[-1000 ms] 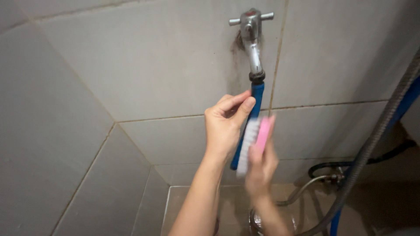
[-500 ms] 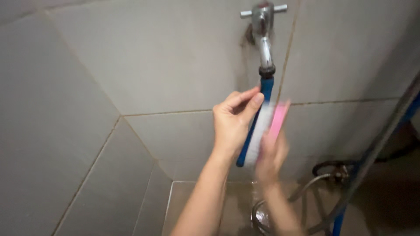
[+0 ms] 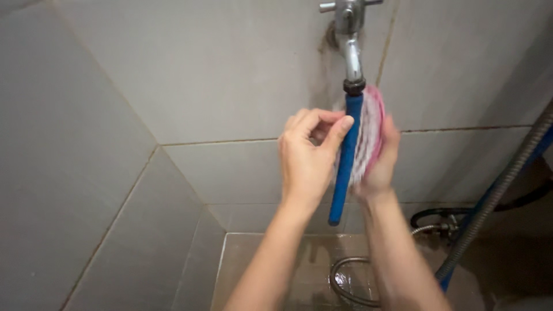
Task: The person scrubs a wall-mounted faucet and attached blue hose using a toothbrush and a pink scrub brush, then rinses the area with a handheld shower head. They wipe the shower head and hose with a cloth and continue scrubbing the floor drain and surrounding tiles.
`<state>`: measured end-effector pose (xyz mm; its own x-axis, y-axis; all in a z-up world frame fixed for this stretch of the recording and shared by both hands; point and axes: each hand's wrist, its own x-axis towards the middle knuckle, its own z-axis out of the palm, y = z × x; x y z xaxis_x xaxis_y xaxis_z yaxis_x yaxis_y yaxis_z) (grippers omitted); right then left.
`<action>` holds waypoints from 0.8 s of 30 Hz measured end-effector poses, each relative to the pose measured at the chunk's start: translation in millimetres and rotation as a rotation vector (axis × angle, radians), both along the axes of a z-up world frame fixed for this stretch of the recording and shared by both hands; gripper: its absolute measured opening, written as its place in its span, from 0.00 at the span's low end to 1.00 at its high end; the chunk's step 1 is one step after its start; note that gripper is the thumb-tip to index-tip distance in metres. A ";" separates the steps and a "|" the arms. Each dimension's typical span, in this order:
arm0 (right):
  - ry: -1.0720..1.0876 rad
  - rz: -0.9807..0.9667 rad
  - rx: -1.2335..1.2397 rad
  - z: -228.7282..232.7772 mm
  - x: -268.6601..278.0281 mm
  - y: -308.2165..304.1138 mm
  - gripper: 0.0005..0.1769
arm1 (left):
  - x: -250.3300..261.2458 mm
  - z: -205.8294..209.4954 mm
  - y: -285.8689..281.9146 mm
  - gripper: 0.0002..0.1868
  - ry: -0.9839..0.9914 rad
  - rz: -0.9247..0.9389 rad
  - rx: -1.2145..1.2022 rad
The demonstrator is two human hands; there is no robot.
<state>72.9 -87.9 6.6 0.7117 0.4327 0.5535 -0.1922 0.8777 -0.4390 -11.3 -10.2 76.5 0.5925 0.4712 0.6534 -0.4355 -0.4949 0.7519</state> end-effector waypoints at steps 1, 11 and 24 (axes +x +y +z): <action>-0.052 0.019 -0.015 4.1 9.5 0.2 0.40 | -1.6 0.4 2.0 0.11 -0.064 0.082 0.126; 0.209 -0.143 -0.278 -7.7 10.3 14.9 0.34 | 23.7 -52.4 40.3 0.41 0.239 -0.818 -0.839; -0.855 -1.294 -0.898 95.3 7.6 -17.3 0.24 | 32.5 -42.3 10.8 0.35 -0.067 -0.366 -0.316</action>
<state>80.5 -105.2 101.8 0.4791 0.2339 0.8460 0.8682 -0.2686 -0.4173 21.2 0.6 34.1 0.7180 0.4211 0.5543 -0.5908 -0.0526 0.8051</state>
